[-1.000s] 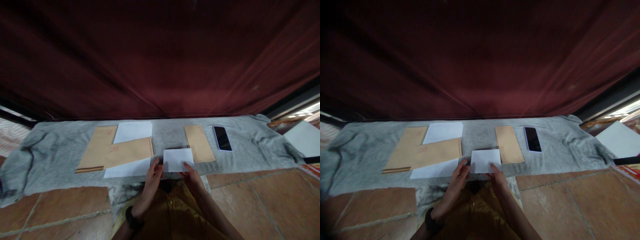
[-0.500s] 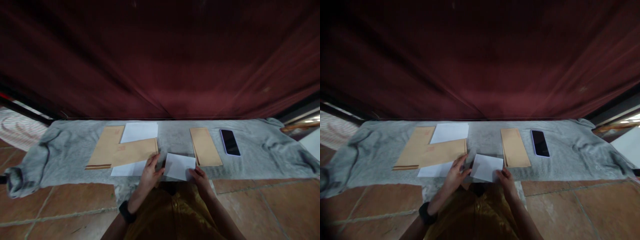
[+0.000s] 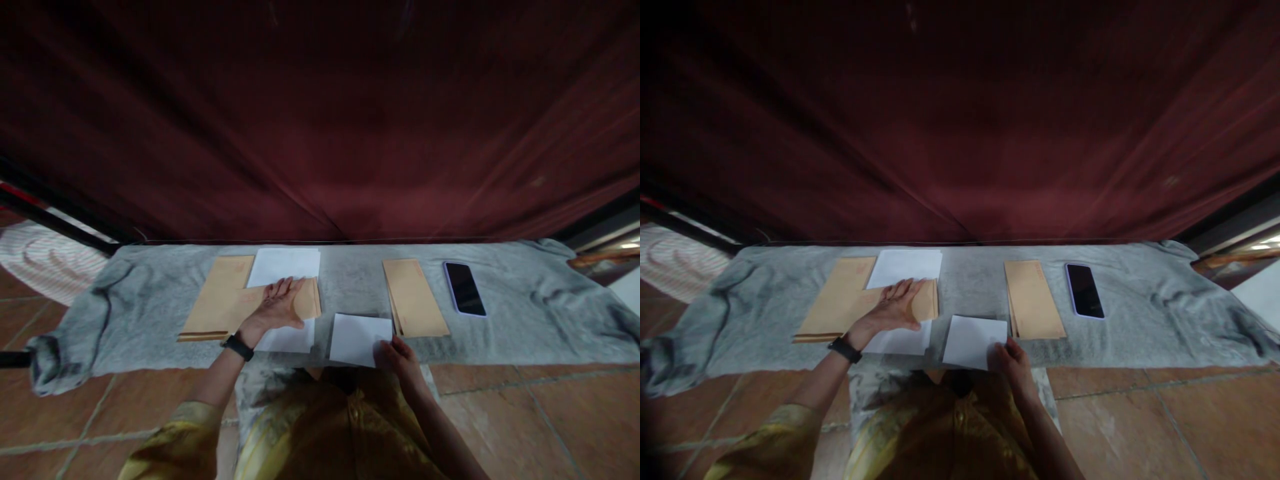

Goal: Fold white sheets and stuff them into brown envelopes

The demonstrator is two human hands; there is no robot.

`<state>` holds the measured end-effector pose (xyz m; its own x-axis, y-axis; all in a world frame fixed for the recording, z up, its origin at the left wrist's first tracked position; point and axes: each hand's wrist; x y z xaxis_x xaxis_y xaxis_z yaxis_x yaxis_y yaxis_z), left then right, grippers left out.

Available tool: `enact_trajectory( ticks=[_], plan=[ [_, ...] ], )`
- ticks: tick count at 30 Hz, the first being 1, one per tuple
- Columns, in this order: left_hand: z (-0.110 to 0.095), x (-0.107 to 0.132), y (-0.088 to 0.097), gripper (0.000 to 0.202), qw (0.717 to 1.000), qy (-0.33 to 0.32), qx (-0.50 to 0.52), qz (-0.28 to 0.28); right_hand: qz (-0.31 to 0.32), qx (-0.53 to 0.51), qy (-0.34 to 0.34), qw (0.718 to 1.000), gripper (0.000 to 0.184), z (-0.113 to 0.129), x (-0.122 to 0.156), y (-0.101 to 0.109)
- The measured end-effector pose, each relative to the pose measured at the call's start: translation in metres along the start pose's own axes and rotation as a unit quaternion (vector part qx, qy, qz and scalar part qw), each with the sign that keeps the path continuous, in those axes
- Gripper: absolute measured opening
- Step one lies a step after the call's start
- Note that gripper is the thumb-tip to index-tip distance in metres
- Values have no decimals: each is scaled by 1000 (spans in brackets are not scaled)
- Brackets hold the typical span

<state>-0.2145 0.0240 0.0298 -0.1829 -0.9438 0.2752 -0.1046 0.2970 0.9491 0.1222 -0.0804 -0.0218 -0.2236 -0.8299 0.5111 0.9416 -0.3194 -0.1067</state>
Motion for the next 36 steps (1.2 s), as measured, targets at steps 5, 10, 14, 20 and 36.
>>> enact_trajectory(
  ticks=[5, 10, 14, 20, 36],
  plan=[
    [-1, 6, -6, 126, 998, -36, 5, -45, 3, 46, 42, 998, 50, 1, -4, 3],
    [-3, 9, -10, 125, 998, -45, 7, -46, -47, 209, 162, 963, 59, 0, -16, 12],
    [-3, 9, -12, 127, 998, -44, 7, -50, -35, 388, 303, 870, 68, 5, -9, 14],
    [-1, 10, -14, 128, 998, -39, 23, -45, 18, 380, 431, 818, 55, 27, 17, -17],
    [-6, 14, -16, 127, 991, -75, 55, -91, 187, 210, 173, 944, 25, 11, -49, -174]
  ],
)
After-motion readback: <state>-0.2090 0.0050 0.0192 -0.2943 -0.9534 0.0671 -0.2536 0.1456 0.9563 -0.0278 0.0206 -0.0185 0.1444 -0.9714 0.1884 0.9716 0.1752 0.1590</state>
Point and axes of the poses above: each hand's wrist, its own x-axis away from the middle knuckle, its own y-axis out of the back of the hand, z = x × y, and after that the axes turned 6 degrees about -z, right-handed
